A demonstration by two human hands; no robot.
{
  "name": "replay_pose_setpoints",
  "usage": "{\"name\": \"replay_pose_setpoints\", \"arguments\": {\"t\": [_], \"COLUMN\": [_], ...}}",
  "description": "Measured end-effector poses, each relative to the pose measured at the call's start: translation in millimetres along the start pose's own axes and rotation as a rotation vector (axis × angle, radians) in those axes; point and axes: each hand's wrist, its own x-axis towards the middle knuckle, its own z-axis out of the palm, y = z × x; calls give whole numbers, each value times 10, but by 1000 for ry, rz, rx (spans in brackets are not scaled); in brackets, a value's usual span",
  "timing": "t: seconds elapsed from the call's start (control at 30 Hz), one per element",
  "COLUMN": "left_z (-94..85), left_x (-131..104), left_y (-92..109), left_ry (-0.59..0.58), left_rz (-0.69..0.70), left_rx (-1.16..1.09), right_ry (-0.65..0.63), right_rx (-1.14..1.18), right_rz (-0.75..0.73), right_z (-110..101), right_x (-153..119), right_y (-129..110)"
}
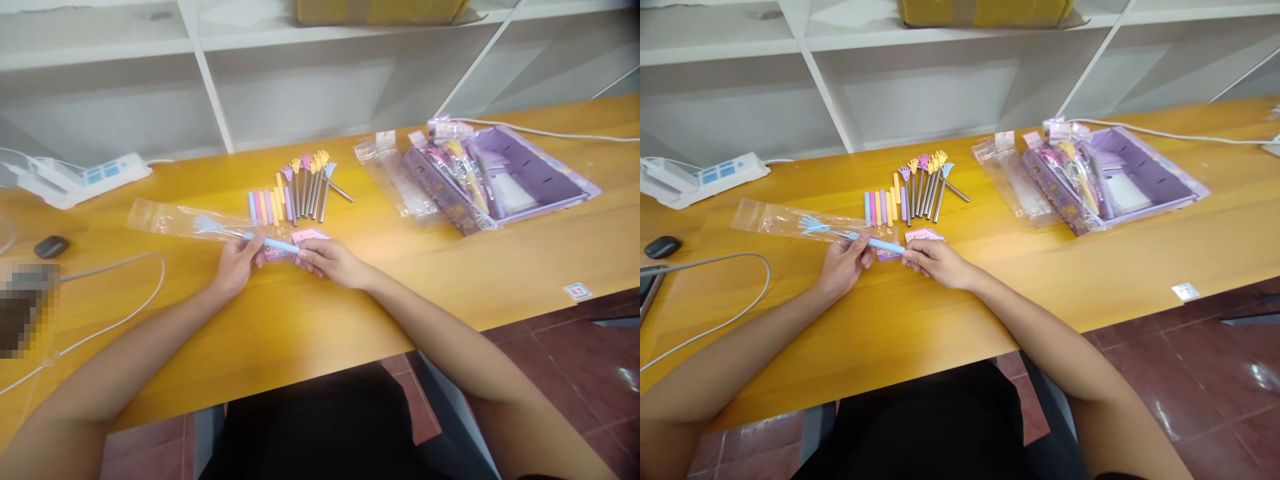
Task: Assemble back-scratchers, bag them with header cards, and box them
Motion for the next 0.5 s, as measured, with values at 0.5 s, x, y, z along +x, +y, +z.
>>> {"name": "replay_pose_setpoints", "arguments": {"t": [0.5], "left_z": [18], "left_x": [-108], "left_y": [121], "left_ry": [-324], "left_rz": [32], "left_rx": [307], "right_ry": [39], "right_rx": [-4], "right_rz": [-21], "right_z": [40], "right_x": [11], "right_y": [-40]}}
